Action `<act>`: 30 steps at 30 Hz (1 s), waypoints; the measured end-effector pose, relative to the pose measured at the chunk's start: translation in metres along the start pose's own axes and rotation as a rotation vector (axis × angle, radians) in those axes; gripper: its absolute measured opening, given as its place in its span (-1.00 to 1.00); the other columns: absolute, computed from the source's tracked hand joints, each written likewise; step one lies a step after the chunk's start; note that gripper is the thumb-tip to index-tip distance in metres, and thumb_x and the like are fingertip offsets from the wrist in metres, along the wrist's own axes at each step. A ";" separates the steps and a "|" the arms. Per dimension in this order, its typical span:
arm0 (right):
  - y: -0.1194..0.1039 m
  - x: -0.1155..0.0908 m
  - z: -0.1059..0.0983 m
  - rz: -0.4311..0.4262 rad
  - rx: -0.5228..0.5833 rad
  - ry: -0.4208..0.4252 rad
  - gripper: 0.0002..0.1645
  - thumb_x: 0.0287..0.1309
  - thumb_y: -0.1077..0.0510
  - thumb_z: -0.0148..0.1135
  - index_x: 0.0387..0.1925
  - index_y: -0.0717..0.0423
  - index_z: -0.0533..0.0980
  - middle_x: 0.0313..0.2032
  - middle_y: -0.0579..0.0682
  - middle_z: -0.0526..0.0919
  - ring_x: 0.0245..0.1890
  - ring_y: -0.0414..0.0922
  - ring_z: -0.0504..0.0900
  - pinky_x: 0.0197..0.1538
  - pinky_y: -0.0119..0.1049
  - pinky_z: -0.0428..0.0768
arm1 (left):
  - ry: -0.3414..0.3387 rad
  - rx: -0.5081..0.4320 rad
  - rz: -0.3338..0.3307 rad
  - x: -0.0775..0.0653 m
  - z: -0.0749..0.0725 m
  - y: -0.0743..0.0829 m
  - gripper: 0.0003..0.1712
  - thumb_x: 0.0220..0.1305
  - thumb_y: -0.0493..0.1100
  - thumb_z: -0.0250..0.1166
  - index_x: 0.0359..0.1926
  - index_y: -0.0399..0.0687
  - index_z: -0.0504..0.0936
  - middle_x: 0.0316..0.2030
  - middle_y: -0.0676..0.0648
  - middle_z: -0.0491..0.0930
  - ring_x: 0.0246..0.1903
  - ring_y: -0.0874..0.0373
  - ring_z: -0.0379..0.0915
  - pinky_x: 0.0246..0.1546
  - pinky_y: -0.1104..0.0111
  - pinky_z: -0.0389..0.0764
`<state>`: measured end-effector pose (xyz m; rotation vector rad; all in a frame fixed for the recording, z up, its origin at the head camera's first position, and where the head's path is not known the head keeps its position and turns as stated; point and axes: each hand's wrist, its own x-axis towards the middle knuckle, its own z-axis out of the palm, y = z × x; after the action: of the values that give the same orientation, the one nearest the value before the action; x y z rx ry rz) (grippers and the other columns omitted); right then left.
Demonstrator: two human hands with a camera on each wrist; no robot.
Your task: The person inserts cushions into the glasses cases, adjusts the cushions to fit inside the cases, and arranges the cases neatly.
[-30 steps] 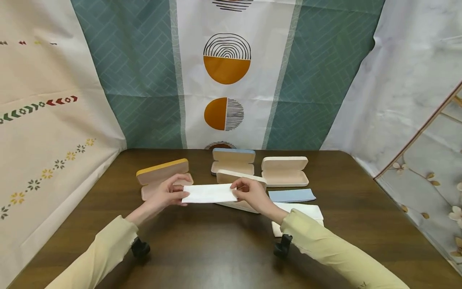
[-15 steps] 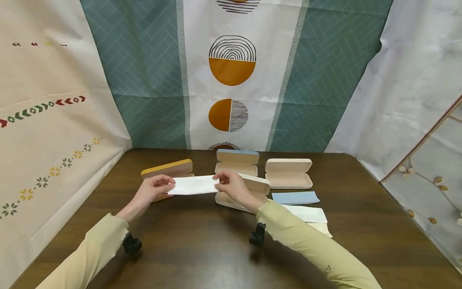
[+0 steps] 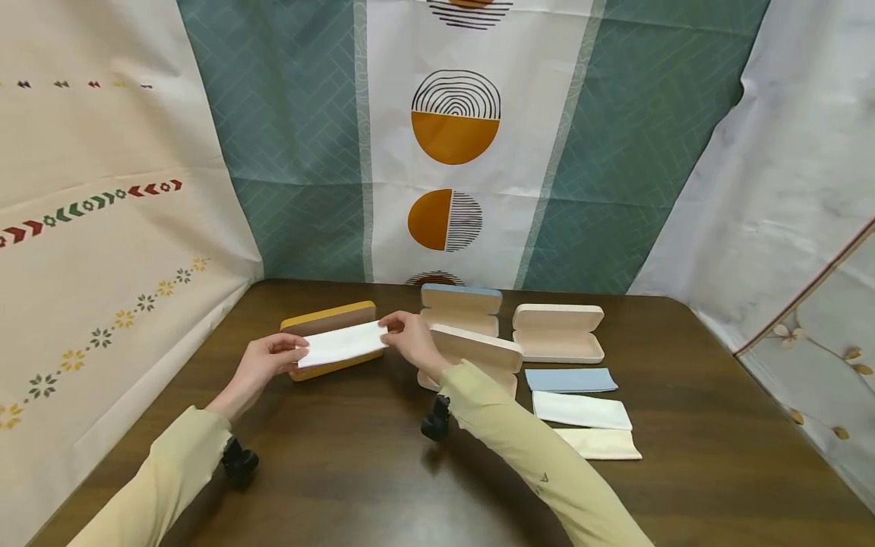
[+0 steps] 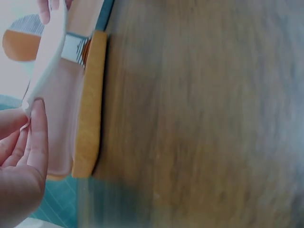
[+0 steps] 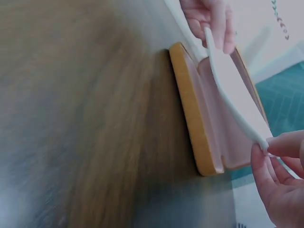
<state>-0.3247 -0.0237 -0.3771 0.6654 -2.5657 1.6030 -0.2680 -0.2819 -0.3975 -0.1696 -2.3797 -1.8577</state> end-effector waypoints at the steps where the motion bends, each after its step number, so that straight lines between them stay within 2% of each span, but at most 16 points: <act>1: 0.002 0.004 0.002 0.001 -0.002 0.002 -0.78 -0.01 0.36 0.28 -0.24 0.24 0.57 -0.35 -0.01 0.59 -0.35 -0.16 0.53 -0.34 -0.41 0.48 | 0.003 0.001 0.002 0.001 -0.001 -0.001 -0.61 0.16 -0.24 0.27 -0.11 -0.52 0.46 -0.34 -0.19 0.55 -0.47 0.08 0.50 -0.38 0.25 0.54; 8: 0.014 0.021 0.018 0.060 0.049 -0.027 -0.78 0.00 0.36 0.28 -0.23 0.24 0.59 -0.34 -0.01 0.59 -0.36 -0.15 0.53 -0.35 -0.39 0.49 | 0.060 0.064 -0.011 0.005 -0.007 -0.009 -0.65 0.14 -0.31 0.27 -0.13 -0.54 0.48 -0.33 -0.24 0.54 -0.50 0.15 0.46 -0.39 0.28 0.54; 16: 0.026 0.030 0.030 0.100 0.004 -0.014 -0.79 0.00 0.36 0.28 -0.25 0.22 0.61 -0.33 -0.01 0.61 -0.47 -0.20 0.50 -0.44 -0.43 0.45 | 0.104 0.294 -0.005 0.009 -0.010 -0.014 -0.70 0.07 -0.29 0.33 -0.21 -0.45 0.57 -0.39 -0.17 0.56 -0.43 0.16 0.36 -0.44 0.44 0.38; 25: 0.027 0.033 0.031 0.059 -0.069 -0.026 -0.79 0.02 0.37 0.26 -0.23 0.22 0.60 -0.33 0.01 0.62 -0.41 -0.18 0.55 -0.41 -0.42 0.46 | 0.132 0.388 -0.031 0.011 -0.005 -0.009 -0.73 0.01 -0.29 0.37 -0.27 -0.41 0.60 -0.43 -0.14 0.58 -0.41 0.09 0.34 -0.41 0.37 0.32; 30: 0.028 0.034 0.033 0.049 -0.082 -0.037 -0.78 0.01 0.38 0.25 -0.23 0.24 0.60 -0.34 0.02 0.62 -0.42 -0.17 0.55 -0.42 -0.42 0.46 | 0.135 0.422 -0.023 0.011 -0.004 -0.007 -0.74 -0.04 -0.30 0.39 -0.30 -0.39 0.62 -0.45 -0.14 0.60 -0.45 0.07 0.41 -0.38 0.33 0.33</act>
<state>-0.3603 -0.0533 -0.4073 0.6360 -2.6778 1.5036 -0.2795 -0.2876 -0.4010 0.0227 -2.6125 -1.2845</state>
